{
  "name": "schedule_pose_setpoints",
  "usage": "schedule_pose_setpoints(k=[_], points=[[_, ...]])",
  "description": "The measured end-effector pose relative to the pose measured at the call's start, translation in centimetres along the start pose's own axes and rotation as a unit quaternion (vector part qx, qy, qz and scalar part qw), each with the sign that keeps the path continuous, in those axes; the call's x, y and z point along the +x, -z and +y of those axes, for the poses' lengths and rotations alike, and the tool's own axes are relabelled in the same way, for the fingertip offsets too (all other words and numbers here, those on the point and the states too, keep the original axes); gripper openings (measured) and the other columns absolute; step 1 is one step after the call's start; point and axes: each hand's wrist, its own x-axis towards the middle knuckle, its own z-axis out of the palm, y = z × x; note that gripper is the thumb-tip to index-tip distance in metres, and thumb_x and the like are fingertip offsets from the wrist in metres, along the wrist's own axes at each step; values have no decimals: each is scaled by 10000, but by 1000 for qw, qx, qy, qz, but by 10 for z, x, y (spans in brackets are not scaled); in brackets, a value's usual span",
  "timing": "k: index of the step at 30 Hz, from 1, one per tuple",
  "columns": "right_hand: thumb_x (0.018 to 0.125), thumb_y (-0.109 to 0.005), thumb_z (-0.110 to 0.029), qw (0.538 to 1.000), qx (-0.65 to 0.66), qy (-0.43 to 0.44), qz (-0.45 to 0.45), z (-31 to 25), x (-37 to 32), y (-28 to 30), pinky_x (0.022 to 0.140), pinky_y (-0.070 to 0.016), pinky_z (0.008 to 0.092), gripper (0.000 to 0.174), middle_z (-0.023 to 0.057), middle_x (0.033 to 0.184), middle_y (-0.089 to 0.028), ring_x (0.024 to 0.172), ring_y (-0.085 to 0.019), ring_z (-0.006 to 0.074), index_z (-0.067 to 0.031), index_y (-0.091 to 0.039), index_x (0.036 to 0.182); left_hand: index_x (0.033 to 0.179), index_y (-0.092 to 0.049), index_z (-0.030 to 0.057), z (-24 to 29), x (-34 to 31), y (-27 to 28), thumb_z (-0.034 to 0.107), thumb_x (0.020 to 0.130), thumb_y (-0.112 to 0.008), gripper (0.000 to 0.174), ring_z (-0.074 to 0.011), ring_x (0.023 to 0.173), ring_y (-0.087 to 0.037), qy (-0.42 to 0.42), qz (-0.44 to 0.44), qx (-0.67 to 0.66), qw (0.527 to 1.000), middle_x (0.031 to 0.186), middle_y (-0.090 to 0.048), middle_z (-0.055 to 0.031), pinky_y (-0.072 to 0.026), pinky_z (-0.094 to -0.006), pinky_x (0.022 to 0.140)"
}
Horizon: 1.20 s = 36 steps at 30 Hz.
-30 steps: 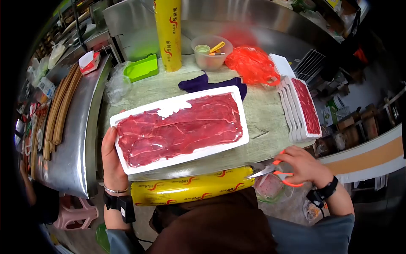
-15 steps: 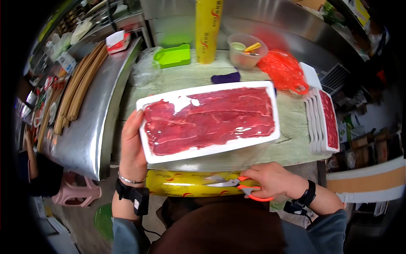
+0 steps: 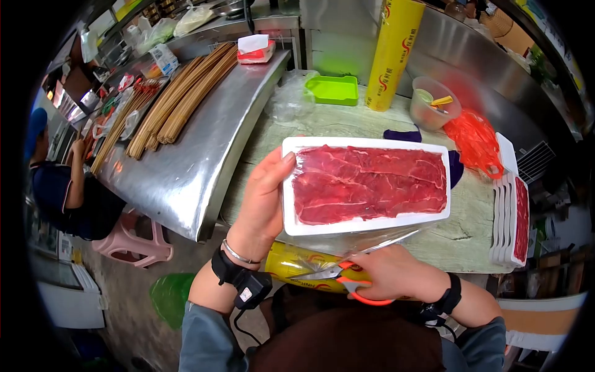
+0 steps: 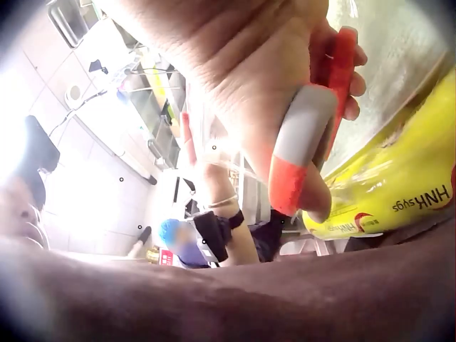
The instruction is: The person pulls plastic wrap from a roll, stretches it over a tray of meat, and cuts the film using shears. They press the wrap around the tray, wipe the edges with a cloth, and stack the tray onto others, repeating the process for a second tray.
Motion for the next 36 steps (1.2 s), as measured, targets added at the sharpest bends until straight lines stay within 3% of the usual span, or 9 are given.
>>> schedule_pose_setpoints(k=[14,18,19,23,27,31,32,34,36], points=[[804,-740,-427,995,68,41,63,-24,44,-18,836,-533,431,610,164,1144,-653,1023,-644,350,-96,-579,1291,1383,-468,-41,12,1,-8,152,1024,-489,408,-233,1170,-616,-22,-21,-68,997,1312,-602,-164,-501,-367,1013],[813,-728,-429,993,77,55,66,-29,68,-23,804,-527,451,548,172,975,-689,926,-663,376,-85,-628,1227,1349,-493,-46,19,-2,-16,160,1025,-484,384,-232,1146,-627,-27,-10,-83,996,1280,-618,-158,-505,-370,1005],[800,-731,-412,964,74,146,210,-16,76,-44,748,-533,445,513,165,885,-693,847,-673,366,-96,-653,1196,1340,-499,-47,21,-2,-17,163,1025,-484,379,-231,1139,-630,-27,-3,-91,996,1270,-623,-156,-507,-370,1002],[767,-740,-368,969,-13,35,246,19,49,-29,658,-547,429,488,121,855,-688,747,-678,311,-144,-659,1193,1338,-518,-19,37,-9,-13,245,1020,-496,413,-287,1160,-625,-3,43,-107,993,1281,-623,-191,-504,-438,1016],[791,-737,-286,951,-66,-47,299,80,7,-32,838,-528,431,472,119,1070,-670,979,-648,325,-157,-645,1235,1379,-504,6,47,-12,-11,306,1027,-469,464,-337,1248,-567,0,8,-130,991,1381,-565,-188,-438,-510,1082],[815,-742,-212,933,46,-5,357,105,-25,-31,992,-455,418,592,117,1214,-620,1120,-572,299,-118,-545,1365,1405,-490,33,53,-15,-3,329,1034,-450,476,-356,1304,-515,-19,27,-104,994,1428,-525,-183,-392,-545,1112],[829,-743,-206,895,238,14,378,103,-34,-26,1013,-445,415,597,111,1260,-599,1143,-566,281,-104,-527,1376,1413,-480,35,53,-17,-11,340,1037,-440,485,-358,1309,-509,-21,31,-98,994,1443,-508,-184,-389,-552,1112],[857,-744,-193,714,588,68,373,93,-49,-17,1054,-425,409,607,98,1353,-558,1189,-552,245,-78,-492,1396,1418,-473,36,52,-20,-17,350,1039,-430,494,-358,1312,-505,-27,44,-89,995,1453,-495,-187,-387,-551,1113],[886,-735,-168,657,627,131,397,91,-47,-12,1021,-466,387,597,92,1413,-504,1176,-575,224,-50,-454,1399,1420,-471,41,50,-22,-22,365,1040,-420,502,-357,1309,-506,-24,58,-79,995,1451,-498,-183,-386,-551,1112]])
